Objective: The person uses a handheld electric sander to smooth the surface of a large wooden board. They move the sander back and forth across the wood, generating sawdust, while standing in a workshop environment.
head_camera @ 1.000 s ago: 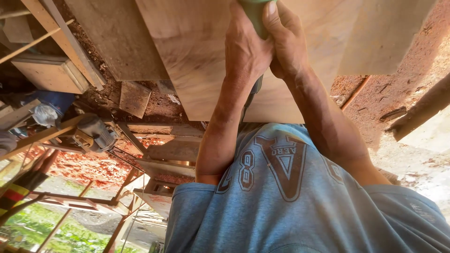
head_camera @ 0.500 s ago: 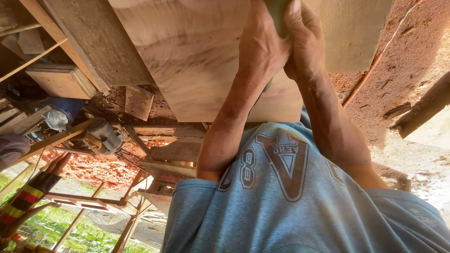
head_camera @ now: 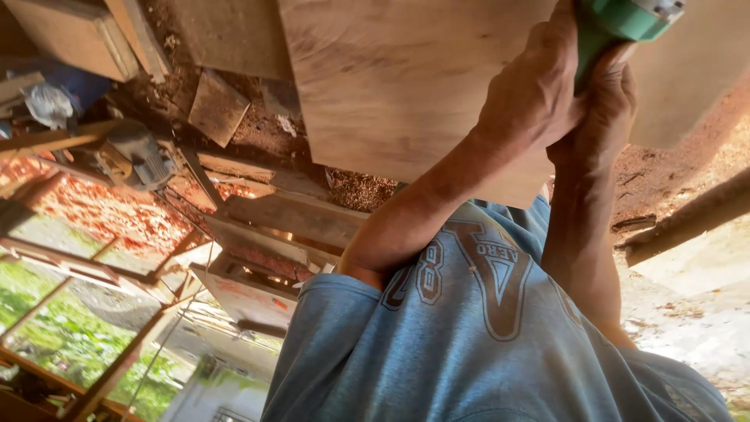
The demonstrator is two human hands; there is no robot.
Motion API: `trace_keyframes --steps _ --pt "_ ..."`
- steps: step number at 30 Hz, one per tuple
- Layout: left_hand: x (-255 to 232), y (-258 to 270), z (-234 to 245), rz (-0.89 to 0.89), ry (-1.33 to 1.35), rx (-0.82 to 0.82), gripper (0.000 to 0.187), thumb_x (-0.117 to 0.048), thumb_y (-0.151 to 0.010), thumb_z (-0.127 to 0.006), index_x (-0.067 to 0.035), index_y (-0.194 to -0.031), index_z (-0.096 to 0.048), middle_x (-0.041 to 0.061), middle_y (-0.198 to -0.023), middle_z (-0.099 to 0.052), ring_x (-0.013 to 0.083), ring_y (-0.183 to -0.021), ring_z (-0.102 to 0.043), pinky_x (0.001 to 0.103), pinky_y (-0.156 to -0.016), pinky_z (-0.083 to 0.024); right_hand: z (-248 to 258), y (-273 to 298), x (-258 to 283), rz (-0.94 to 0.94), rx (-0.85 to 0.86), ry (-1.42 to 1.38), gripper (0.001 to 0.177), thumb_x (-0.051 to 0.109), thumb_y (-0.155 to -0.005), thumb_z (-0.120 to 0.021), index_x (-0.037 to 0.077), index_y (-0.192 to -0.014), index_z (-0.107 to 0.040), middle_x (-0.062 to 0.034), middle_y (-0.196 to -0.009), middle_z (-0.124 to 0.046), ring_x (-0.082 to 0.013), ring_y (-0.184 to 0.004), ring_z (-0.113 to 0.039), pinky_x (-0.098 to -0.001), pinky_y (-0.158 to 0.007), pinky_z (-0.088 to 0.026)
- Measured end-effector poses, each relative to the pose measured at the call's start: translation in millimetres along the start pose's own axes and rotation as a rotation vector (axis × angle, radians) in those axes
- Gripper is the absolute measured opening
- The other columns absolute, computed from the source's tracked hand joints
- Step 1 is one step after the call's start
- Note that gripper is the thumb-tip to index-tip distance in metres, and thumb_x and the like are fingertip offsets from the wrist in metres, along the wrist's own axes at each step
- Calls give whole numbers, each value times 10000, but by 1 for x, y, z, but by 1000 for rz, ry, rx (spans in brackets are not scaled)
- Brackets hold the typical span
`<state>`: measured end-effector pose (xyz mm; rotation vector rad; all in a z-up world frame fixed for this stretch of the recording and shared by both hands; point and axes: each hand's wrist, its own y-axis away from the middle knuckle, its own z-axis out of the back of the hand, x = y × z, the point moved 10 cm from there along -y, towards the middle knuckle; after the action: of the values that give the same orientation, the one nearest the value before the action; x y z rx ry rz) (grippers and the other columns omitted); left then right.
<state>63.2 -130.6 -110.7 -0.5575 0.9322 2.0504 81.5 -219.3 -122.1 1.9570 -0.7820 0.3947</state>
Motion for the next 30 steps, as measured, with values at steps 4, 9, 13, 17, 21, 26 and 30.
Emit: trace_keyframes --steps 4,9,13,17,21,26,30 --pt "33 -3 30 -9 -61 -92 876 -373 -882 -764 0 -1541 -324 142 -1067 -632 274 -750 -737 388 -577 -600 -32 -7 -28 -33 46 16 532 457 -981 -706 54 -1327 -670 -56 -1209 -719 -227 -1186 -689 -339 -1076 -631" --pt "76 -7 74 120 25 -88 866 -384 -821 -774 -51 -1488 -333 160 -1163 -649 389 -863 -762 479 -643 -622 -85 -15 -57 -53 93 38 536 445 -970 -712 23 -1300 -690 -56 -1174 -743 -209 -1152 -705 -315 -1064 -633" --pt "95 -5 121 205 144 -45 800 -394 -836 -736 -100 -1458 -328 149 -1218 -670 410 -914 -767 501 -669 -637 -127 -16 -77 -49 165 79 539 446 -1000 -676 21 -1330 -684 -69 -1241 -743 -206 -1185 -704 -303 -1084 -623" --pt "116 -8 153 250 180 -53 607 -388 -834 -713 -75 -1262 -418 172 -1120 -673 426 -900 -744 521 -640 -595 -164 -17 -97 -68 224 82 558 463 -996 -687 10 -1322 -670 -67 -1207 -734 -215 -1141 -706 -325 -1031 -636" --pt "129 -7 187 256 227 -44 675 -526 -860 -639 -84 -1320 -422 192 -1256 -675 463 -1033 -747 617 -771 -599 -185 -20 -118 -83 177 120 595 491 -949 -722 19 -1309 -684 -74 -1192 -753 -221 -1111 -728 -328 -995 -647" --pt "148 -4 226 298 275 -94 593 -425 -839 -705 -139 -1295 -456 174 -1153 -766 440 -967 -784 530 -790 -615 -221 -20 -140 -74 286 72 566 452 -1004 -709 3 -1343 -649 -120 -1275 -723 -269 -1198 -698 -352 -1033 -621" --pt "169 -4 238 141 265 -210 672 -489 -947 -683 -117 -1418 -380 172 -1295 -691 368 -1042 -798 456 -815 -721 -259 -14 -144 -80 385 86 556 467 -1033 -681 13 -1349 -618 -86 -1223 -694 -220 -1108 -677 -326 -941 -606"
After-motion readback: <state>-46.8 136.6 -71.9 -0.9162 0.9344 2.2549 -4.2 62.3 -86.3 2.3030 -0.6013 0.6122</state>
